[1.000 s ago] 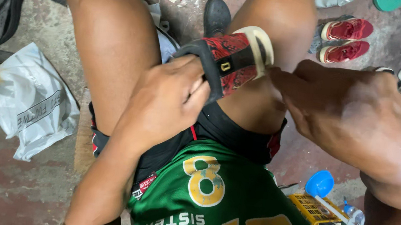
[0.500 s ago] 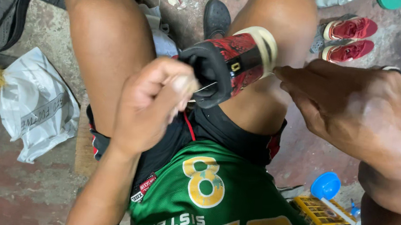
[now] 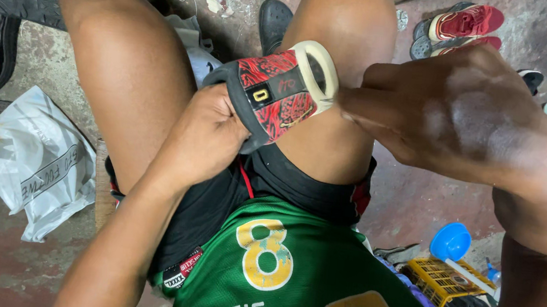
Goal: The person stitches a sneaker by hand using a needle and thread, pulling the thread through the shoe's material while holding it on their lap.
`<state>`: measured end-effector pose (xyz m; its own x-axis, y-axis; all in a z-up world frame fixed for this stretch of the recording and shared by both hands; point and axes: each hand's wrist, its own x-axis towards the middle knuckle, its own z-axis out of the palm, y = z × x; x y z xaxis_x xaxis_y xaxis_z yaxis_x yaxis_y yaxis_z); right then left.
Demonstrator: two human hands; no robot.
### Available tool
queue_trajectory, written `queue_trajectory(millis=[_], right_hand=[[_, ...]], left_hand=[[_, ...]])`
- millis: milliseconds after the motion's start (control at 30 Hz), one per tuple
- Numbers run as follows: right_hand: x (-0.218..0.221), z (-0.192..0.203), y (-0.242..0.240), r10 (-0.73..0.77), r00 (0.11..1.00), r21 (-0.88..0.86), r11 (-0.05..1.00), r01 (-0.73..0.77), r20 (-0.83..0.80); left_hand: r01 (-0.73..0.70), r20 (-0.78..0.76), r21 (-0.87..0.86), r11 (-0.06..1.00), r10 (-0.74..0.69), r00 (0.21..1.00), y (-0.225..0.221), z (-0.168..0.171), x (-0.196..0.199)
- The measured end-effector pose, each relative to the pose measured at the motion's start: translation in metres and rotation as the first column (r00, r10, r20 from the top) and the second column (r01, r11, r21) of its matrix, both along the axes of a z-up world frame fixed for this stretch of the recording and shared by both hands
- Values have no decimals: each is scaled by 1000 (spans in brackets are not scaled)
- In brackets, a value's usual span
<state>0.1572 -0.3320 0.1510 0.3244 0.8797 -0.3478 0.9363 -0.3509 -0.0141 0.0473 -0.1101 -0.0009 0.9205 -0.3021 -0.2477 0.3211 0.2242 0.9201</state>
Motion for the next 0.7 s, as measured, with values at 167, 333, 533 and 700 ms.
queue_trajectory(millis=[167,333,533,700], right_hand=[[3,-6,6,46,997,113,993,-38,-65],[4,-6,15,41,998,69,997,-37,-51],[1,3,29,52,999,-22,998,-52,4],[-12,9,44,60,998,-260,963,-67,-37]], left_hand=[[-104,-186,-176,979,71,980,-2,-7,1],[-176,-269,-264,948,103,958,-1,-10,2],[-238,-273,-252,938,167,948,-5,-14,1],[-276,-259,-316,908,197,946,-6,-14,-4]])
